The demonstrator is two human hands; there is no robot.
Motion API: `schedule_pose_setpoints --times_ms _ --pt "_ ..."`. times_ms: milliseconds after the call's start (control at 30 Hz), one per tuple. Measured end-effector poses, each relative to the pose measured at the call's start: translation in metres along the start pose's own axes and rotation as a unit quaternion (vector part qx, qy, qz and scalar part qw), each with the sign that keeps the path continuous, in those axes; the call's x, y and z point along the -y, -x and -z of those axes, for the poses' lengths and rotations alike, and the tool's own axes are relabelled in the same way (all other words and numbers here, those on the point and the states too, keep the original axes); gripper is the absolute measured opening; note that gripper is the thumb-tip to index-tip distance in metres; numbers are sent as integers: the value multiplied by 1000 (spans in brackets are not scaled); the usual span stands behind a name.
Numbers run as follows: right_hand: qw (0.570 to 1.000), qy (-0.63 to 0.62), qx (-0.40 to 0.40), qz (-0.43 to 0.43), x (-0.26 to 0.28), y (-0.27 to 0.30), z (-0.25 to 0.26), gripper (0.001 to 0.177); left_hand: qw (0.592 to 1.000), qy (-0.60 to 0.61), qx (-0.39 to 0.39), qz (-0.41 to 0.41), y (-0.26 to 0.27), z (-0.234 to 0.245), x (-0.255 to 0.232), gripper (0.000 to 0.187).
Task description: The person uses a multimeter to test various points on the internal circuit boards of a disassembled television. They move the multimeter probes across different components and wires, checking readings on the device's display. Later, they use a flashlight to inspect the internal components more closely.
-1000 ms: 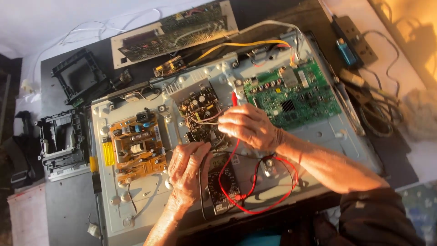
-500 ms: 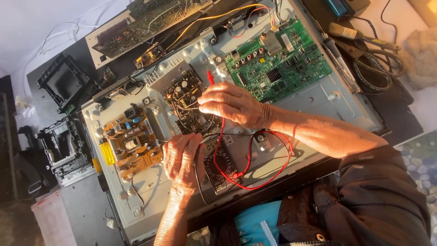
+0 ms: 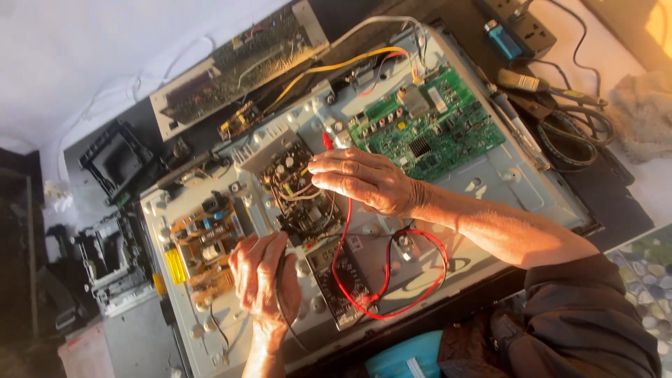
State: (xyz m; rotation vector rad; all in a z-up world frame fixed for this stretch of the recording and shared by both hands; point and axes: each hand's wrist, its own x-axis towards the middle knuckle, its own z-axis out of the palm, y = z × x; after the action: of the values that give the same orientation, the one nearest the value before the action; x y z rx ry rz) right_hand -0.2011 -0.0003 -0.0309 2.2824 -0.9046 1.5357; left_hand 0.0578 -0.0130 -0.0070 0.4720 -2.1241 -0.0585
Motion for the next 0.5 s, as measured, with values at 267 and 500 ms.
schedule_pose_setpoints --times_ms 267,500 --pt "979 125 -161 -2 -5 -67 55 40 997 -55 -27 45 -4 7 19 13" --pt "991 -47 -84 -95 49 -112 151 35 997 -52 -22 49 -3 5 13 9"
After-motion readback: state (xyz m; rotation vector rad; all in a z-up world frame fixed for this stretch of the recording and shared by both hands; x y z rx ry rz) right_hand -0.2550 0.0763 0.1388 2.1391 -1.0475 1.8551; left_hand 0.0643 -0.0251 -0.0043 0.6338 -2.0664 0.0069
